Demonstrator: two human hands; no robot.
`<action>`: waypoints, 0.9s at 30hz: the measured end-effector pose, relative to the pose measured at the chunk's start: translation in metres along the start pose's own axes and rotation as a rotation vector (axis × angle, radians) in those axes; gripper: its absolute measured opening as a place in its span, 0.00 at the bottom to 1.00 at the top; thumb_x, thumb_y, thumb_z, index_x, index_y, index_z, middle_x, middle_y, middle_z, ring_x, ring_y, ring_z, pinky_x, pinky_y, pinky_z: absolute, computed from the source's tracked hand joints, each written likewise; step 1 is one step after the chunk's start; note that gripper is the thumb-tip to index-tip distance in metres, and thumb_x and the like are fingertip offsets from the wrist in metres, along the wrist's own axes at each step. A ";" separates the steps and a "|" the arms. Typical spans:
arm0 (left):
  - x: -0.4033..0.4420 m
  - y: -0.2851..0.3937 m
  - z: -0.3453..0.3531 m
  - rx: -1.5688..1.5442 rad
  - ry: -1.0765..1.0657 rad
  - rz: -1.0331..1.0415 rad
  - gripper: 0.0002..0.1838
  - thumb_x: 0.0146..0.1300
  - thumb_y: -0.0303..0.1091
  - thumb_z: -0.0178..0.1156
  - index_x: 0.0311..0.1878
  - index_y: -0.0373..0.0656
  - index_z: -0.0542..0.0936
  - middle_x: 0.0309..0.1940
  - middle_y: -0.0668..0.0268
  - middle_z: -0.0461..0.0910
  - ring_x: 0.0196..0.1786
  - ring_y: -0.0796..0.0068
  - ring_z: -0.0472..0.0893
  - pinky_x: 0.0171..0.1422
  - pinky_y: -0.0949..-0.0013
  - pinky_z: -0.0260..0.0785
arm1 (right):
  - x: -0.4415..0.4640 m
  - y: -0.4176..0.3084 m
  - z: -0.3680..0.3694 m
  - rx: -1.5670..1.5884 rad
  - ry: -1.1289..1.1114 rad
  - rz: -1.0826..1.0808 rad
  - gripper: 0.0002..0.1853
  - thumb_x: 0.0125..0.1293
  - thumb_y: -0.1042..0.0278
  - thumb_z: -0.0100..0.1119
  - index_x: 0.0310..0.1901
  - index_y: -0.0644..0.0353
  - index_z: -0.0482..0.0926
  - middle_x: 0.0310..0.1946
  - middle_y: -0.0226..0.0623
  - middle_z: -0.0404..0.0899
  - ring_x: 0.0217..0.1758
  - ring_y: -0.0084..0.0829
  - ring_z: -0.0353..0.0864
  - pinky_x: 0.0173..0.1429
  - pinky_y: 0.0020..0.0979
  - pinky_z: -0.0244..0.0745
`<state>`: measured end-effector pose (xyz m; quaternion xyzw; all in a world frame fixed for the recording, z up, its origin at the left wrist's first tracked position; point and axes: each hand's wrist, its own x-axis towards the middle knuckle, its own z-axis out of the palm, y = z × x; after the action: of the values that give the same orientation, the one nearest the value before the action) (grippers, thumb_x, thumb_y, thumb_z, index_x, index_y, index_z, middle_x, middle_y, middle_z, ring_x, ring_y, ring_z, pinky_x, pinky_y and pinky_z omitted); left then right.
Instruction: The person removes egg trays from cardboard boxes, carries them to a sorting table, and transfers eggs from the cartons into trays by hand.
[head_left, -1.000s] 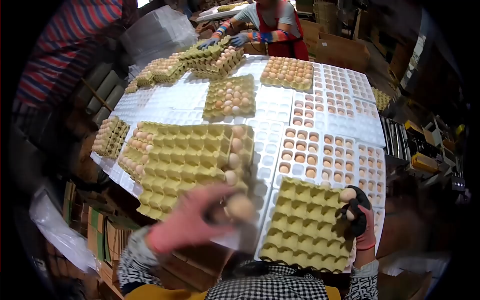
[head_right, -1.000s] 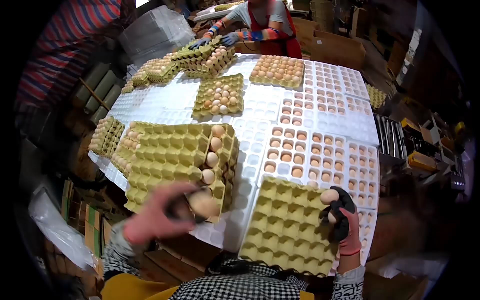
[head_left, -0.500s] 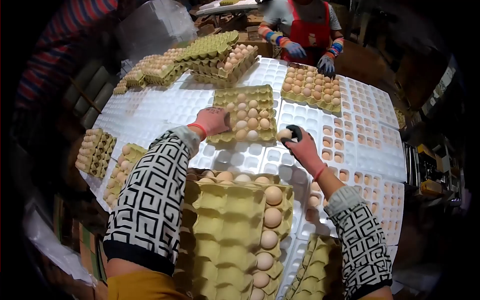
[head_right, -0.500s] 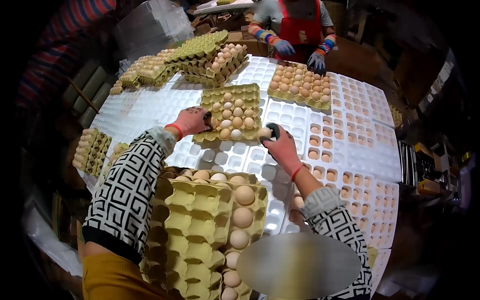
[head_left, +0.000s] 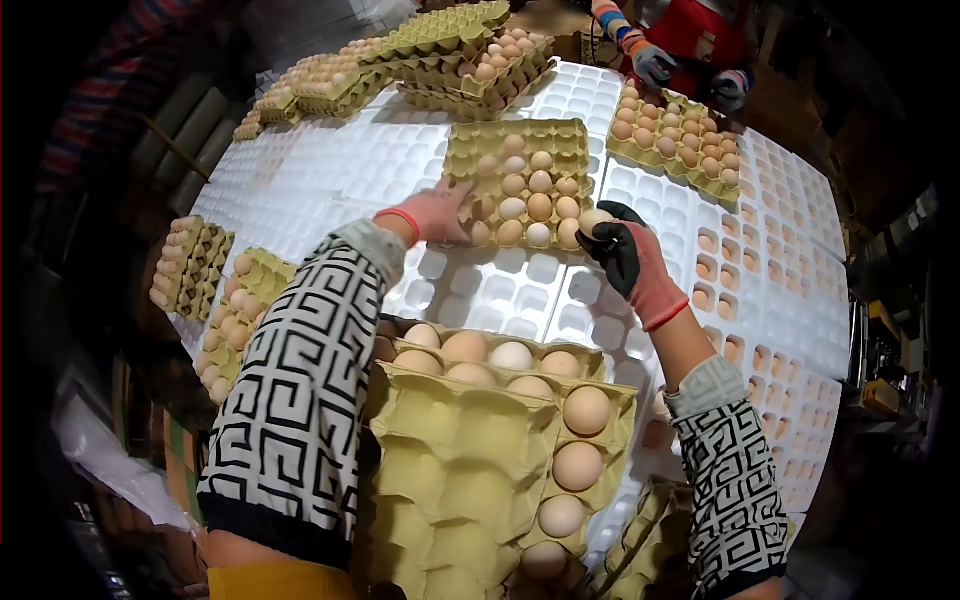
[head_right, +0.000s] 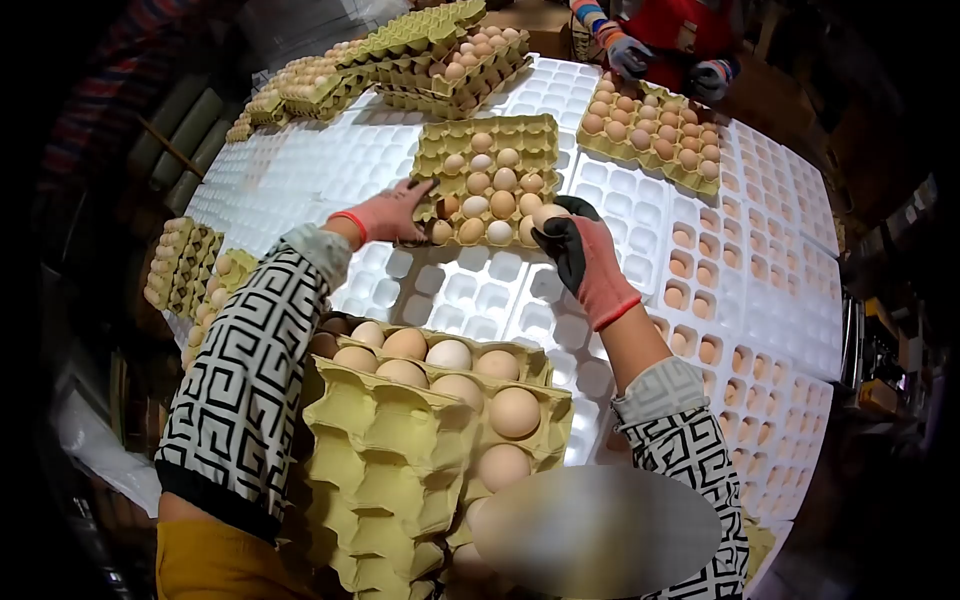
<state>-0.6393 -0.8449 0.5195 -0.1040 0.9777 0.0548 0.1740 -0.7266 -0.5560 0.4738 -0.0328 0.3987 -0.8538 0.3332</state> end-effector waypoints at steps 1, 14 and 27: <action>0.006 -0.008 -0.004 -0.115 0.114 0.030 0.58 0.45 0.54 0.74 0.77 0.51 0.55 0.72 0.46 0.58 0.69 0.47 0.68 0.74 0.59 0.62 | -0.001 -0.002 0.006 -0.059 -0.060 -0.011 0.22 0.60 0.81 0.59 0.57 0.70 0.70 0.47 0.44 0.77 0.48 0.35 0.81 0.52 0.30 0.83; 0.006 0.005 -0.042 0.107 0.266 0.209 0.26 0.59 0.35 0.64 0.62 0.50 0.74 0.53 0.54 0.78 0.57 0.54 0.77 0.62 0.60 0.69 | -0.047 -0.056 0.024 -0.454 -0.042 0.033 0.25 0.71 0.59 0.57 0.66 0.59 0.69 0.56 0.36 0.77 0.50 0.28 0.80 0.56 0.31 0.78; -0.054 0.005 -0.114 -0.270 0.123 0.190 0.25 0.63 0.30 0.63 0.64 0.41 0.74 0.60 0.62 0.78 0.55 0.69 0.79 0.60 0.69 0.71 | -0.588 -0.180 -0.191 -0.910 1.090 -0.238 0.32 0.67 0.65 0.61 0.70 0.65 0.66 0.61 0.38 0.75 0.59 0.31 0.76 0.64 0.30 0.70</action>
<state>-0.6279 -0.8467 0.6450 -0.0365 0.9756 0.1956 0.0925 -0.4293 0.0028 0.5932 0.2192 0.8182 -0.5286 -0.0553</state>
